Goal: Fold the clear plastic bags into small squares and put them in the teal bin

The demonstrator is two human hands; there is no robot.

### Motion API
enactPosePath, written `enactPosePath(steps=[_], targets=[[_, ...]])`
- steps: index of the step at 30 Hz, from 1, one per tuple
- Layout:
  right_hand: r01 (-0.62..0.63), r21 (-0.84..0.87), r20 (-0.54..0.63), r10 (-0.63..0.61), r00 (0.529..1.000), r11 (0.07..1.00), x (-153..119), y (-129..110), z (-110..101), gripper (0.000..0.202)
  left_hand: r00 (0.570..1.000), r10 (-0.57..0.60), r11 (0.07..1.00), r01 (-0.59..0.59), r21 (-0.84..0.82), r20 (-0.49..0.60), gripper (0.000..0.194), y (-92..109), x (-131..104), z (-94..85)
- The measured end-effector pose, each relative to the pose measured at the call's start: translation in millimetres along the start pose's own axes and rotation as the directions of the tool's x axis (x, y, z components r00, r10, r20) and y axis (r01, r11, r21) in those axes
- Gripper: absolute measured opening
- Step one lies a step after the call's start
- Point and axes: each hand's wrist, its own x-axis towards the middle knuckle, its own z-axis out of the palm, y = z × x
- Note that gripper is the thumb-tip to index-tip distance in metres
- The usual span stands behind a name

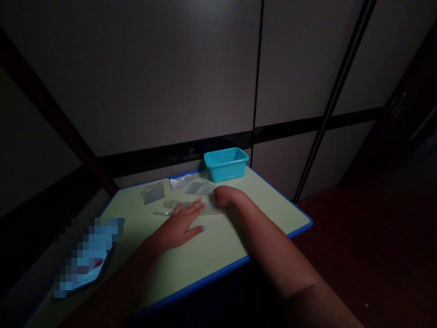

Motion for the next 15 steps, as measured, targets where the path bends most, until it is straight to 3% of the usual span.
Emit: enactPosePath(steps=[15], targets=[[0.016,-0.007,-0.021,-0.016,1.0,1.0,6.8,3.1,6.3,0.033,0.99,-0.092,0.996,0.09,0.024,0.106,0.066,-3.5,-0.3,6.7]])
